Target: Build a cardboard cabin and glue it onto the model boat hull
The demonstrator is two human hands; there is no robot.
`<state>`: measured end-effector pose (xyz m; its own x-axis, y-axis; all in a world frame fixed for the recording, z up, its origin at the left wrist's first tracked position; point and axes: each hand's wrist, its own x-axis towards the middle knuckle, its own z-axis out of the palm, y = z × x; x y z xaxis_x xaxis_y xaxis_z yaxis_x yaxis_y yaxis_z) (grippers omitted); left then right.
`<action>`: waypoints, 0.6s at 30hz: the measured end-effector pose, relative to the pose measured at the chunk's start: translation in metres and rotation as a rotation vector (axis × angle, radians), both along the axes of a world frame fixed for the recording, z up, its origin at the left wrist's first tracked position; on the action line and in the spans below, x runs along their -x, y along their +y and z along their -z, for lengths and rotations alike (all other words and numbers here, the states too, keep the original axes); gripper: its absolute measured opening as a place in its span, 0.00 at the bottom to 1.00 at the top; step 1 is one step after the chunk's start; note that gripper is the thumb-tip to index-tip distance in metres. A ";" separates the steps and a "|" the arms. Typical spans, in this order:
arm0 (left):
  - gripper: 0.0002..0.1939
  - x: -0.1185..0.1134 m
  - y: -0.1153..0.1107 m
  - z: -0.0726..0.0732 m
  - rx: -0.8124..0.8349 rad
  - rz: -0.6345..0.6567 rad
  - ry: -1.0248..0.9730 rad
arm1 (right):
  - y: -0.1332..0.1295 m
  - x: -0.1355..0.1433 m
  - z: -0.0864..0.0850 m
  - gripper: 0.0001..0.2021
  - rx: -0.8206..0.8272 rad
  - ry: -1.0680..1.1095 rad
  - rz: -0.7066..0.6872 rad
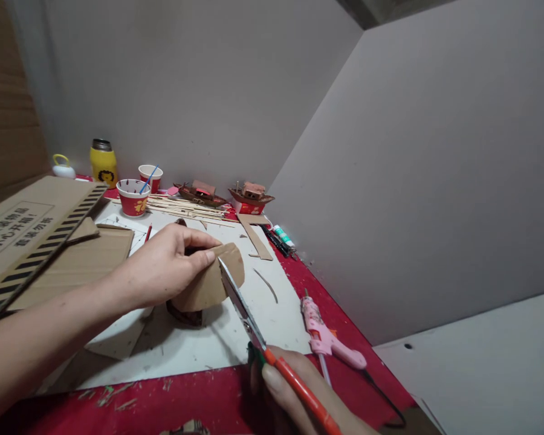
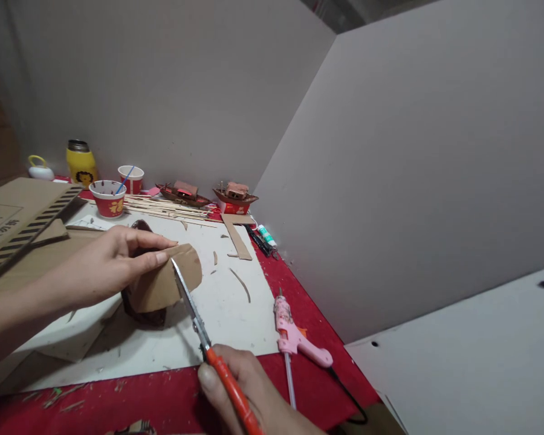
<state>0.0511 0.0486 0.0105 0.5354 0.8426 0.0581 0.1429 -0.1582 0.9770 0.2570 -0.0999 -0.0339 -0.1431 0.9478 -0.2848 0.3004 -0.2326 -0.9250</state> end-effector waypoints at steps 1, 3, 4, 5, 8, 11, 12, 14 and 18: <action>0.12 0.000 0.001 -0.001 0.004 -0.005 0.004 | 0.002 0.001 -0.001 0.23 -0.009 -0.012 -0.001; 0.12 0.001 0.002 -0.002 0.020 -0.019 0.011 | 0.004 0.003 -0.002 0.22 -0.020 -0.024 0.000; 0.12 0.001 0.003 -0.002 0.028 -0.022 0.014 | 0.004 0.003 -0.002 0.22 -0.020 -0.028 0.003; 0.13 0.002 0.003 -0.002 0.030 -0.024 0.019 | 0.004 0.004 -0.002 0.22 -0.016 -0.030 0.005; 0.13 0.002 0.005 -0.001 0.013 -0.020 0.039 | 0.001 0.004 0.002 0.25 -0.012 -0.025 0.023; 0.13 0.003 0.006 0.001 0.020 0.001 0.045 | -0.005 0.002 0.011 0.27 0.004 0.009 0.075; 0.14 0.004 0.006 0.001 0.031 0.015 0.038 | -0.008 0.000 0.015 0.27 0.024 0.032 0.087; 0.14 0.005 0.007 0.001 0.057 0.055 0.017 | -0.013 -0.003 0.023 0.27 0.077 0.083 0.093; 0.15 0.006 0.008 -0.001 0.110 0.141 0.022 | -0.018 -0.011 0.022 0.29 0.163 0.120 -0.002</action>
